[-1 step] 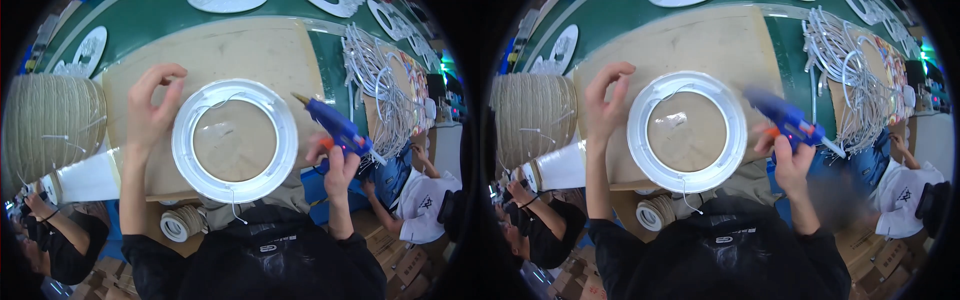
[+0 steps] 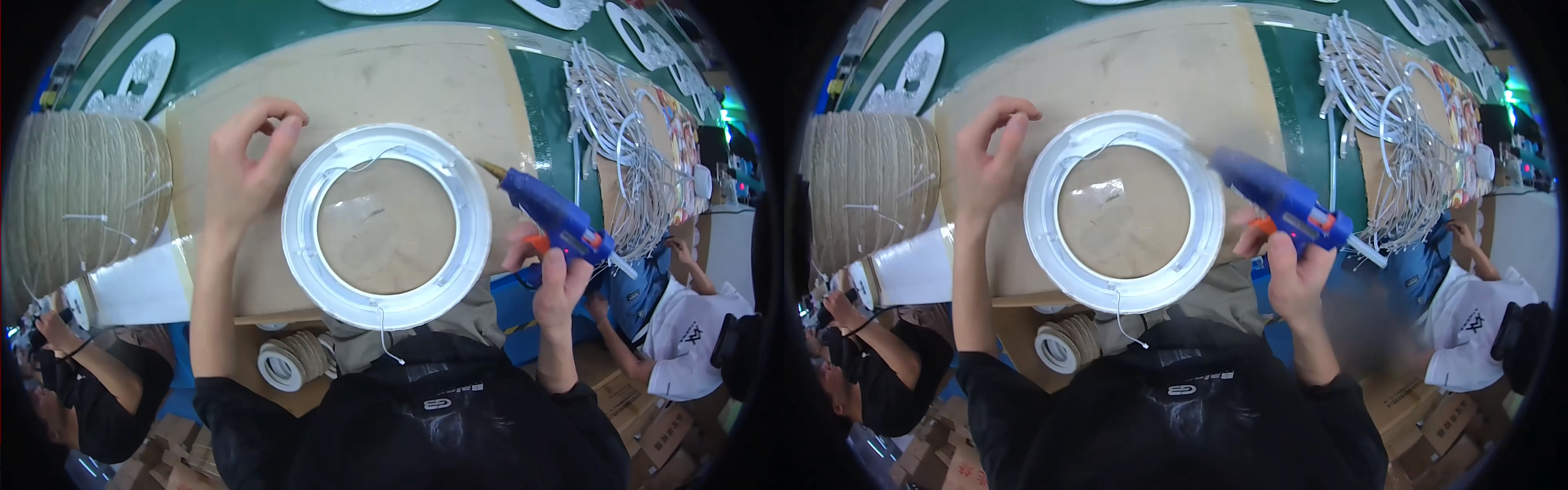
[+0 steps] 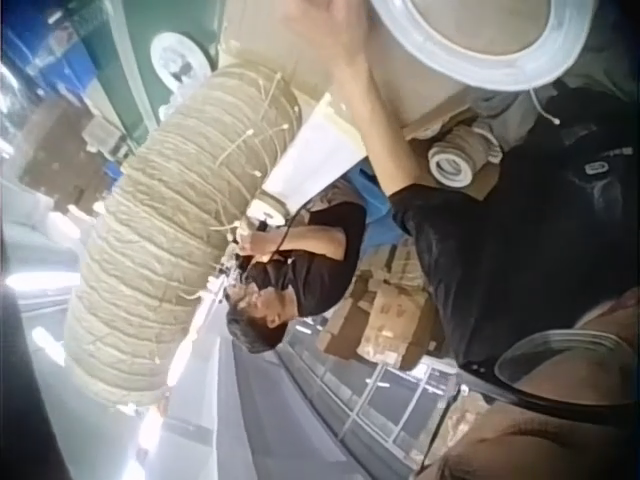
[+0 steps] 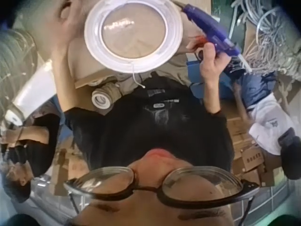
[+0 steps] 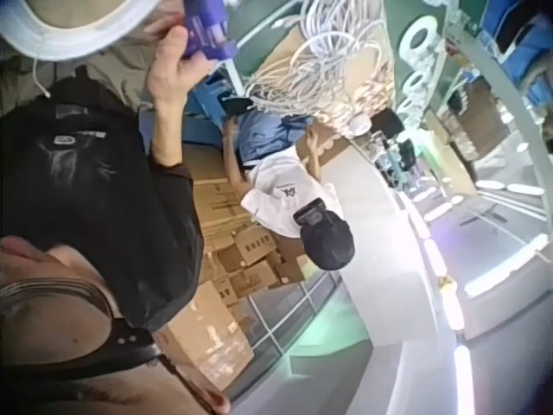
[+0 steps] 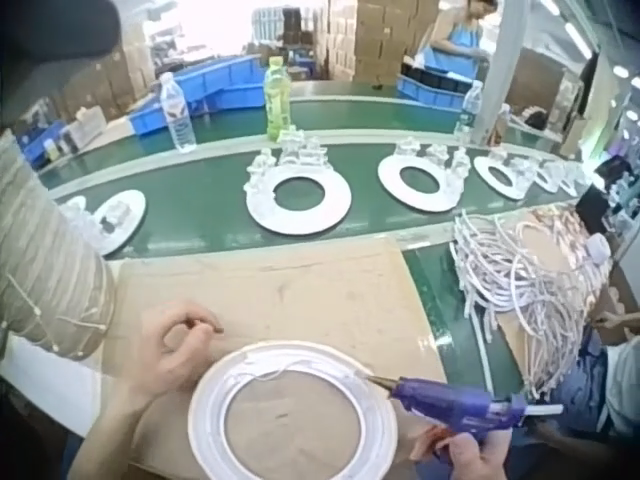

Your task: Assembling circular LED lights by applying hot glue to frames and installing light strips.

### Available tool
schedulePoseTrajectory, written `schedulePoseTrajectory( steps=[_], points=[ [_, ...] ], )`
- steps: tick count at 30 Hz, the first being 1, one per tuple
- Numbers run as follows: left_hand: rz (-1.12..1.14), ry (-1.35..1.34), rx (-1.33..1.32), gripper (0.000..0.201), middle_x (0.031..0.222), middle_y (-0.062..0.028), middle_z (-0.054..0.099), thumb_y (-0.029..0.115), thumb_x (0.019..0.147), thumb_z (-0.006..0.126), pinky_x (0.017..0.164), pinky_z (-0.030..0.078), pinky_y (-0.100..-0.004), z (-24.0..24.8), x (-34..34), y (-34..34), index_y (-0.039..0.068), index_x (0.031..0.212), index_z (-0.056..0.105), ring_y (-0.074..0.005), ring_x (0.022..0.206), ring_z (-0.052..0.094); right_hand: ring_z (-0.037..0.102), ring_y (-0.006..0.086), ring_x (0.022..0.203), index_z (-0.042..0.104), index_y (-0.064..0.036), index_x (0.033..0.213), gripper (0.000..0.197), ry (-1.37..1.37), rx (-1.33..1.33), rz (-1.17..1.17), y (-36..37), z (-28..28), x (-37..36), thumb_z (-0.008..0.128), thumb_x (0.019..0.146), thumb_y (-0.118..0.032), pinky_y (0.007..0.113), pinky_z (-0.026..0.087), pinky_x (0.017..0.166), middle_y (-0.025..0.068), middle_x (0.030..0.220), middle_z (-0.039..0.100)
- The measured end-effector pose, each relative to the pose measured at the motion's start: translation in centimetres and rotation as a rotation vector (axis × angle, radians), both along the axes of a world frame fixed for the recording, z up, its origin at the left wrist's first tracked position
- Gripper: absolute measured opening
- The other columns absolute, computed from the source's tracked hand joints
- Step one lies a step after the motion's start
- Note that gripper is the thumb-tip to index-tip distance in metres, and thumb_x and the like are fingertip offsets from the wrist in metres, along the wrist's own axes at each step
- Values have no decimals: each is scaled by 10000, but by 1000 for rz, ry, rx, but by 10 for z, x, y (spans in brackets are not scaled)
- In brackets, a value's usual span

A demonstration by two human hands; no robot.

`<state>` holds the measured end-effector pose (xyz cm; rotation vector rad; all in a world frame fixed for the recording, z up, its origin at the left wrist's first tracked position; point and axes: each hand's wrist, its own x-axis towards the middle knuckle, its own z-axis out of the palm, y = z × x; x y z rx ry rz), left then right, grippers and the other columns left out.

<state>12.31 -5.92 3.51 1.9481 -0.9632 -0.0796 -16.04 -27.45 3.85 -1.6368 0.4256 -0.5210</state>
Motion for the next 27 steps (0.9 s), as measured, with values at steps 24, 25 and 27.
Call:
schedulePoseTrajectory(
  steps=[24,25,27],
  points=[
    [-143,-276,-202,66,808,-53,618,76,769,656,605,447,-290,-15,-10,5,61,825,625,-170,729,585,564,109,606,546,69,1134,400,229,-308,32,16,9,54,423,1017,-294,228,425,521,125,865,652],
    [-218,-310,-159,150,893,-75,631,74,728,679,677,473,-309,-7,-25,0,45,869,635,-220,798,609,562,116,592,530,75,1152,428,221,-299,30,12,8,54,407,1019,-313,233,426,514,133,865,653],
    [-293,-329,-112,236,979,-97,645,72,688,702,748,499,-328,0,-58,-9,29,913,644,-271,867,633,553,134,561,491,93,1191,490,212,-288,3,11,7,49,376,1023,-352,247,427,496,156,858,654]
  ],
)
